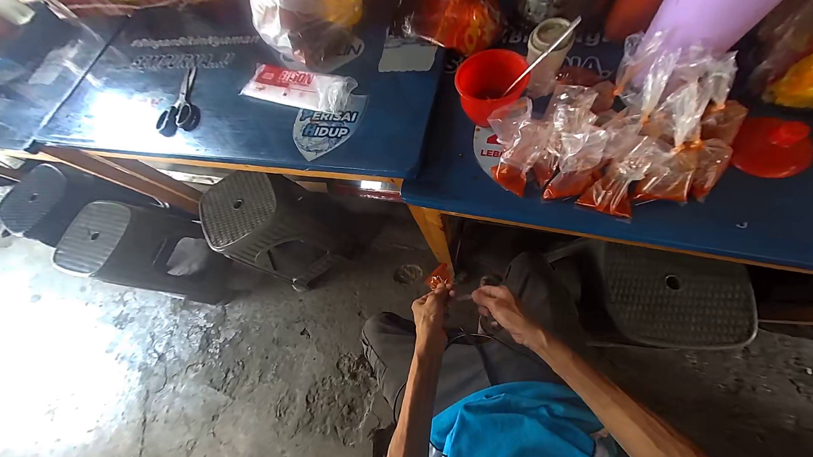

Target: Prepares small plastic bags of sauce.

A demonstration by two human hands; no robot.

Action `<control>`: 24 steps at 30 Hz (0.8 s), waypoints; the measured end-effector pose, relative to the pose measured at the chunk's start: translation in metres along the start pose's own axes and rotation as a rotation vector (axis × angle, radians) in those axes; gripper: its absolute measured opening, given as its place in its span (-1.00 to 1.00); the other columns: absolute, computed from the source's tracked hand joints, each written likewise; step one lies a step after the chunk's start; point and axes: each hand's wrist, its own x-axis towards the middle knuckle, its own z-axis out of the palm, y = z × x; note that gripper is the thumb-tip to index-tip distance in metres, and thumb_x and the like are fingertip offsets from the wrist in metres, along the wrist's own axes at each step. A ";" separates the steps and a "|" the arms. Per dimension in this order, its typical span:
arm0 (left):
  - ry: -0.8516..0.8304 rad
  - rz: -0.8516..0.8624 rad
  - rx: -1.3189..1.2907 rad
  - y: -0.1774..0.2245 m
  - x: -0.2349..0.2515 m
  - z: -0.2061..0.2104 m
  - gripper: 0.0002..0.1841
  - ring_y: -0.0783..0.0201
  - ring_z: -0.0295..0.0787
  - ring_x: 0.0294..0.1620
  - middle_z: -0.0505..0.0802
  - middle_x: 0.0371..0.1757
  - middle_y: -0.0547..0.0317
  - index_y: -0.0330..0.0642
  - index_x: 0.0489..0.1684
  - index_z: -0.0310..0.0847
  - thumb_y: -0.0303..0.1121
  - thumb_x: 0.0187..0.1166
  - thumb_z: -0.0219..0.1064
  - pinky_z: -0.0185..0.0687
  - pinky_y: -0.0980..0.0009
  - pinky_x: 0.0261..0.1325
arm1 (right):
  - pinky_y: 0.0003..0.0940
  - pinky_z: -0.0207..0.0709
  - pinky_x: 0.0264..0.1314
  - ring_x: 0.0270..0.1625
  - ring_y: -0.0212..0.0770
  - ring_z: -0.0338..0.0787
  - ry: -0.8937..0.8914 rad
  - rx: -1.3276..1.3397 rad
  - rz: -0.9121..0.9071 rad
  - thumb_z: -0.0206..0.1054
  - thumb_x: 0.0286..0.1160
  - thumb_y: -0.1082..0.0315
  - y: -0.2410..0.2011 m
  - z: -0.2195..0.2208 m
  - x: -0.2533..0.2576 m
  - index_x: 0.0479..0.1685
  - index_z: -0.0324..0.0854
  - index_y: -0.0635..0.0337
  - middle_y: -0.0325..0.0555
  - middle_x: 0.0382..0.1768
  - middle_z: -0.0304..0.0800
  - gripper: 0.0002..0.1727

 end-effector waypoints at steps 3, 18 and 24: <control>0.013 0.038 0.041 -0.003 -0.003 0.001 -0.70 0.60 0.31 -0.80 0.75 -0.58 0.24 -0.40 -0.33 0.72 -0.44 0.80 0.14 0.16 0.66 -0.74 | -0.13 0.67 0.07 -0.16 -0.14 0.84 0.118 -0.419 -0.234 0.14 0.77 0.23 0.006 -0.004 0.000 0.17 0.76 0.25 0.03 -0.11 0.88 -0.64; -0.042 0.306 1.306 0.013 -0.028 0.002 -0.64 -0.05 0.80 0.20 0.89 0.02 -0.12 -0.28 0.09 0.76 -0.22 0.79 0.10 0.50 -0.09 0.37 | -0.18 0.54 -0.05 -0.27 -0.20 0.68 -0.064 -0.399 -0.187 0.17 0.73 0.24 0.000 -0.015 0.005 -0.09 0.75 0.34 -0.02 -0.32 0.74 -0.66; -0.077 0.412 1.674 0.025 -0.047 0.023 -0.64 -0.29 0.50 0.52 0.75 0.31 -0.32 -0.30 0.28 0.71 -0.38 0.61 0.21 0.18 -0.21 0.58 | 0.02 0.67 0.18 0.09 0.20 0.84 0.159 -0.816 -0.772 0.18 0.70 0.28 -0.016 -0.001 0.001 -0.09 0.76 0.35 0.19 -0.10 0.86 -0.69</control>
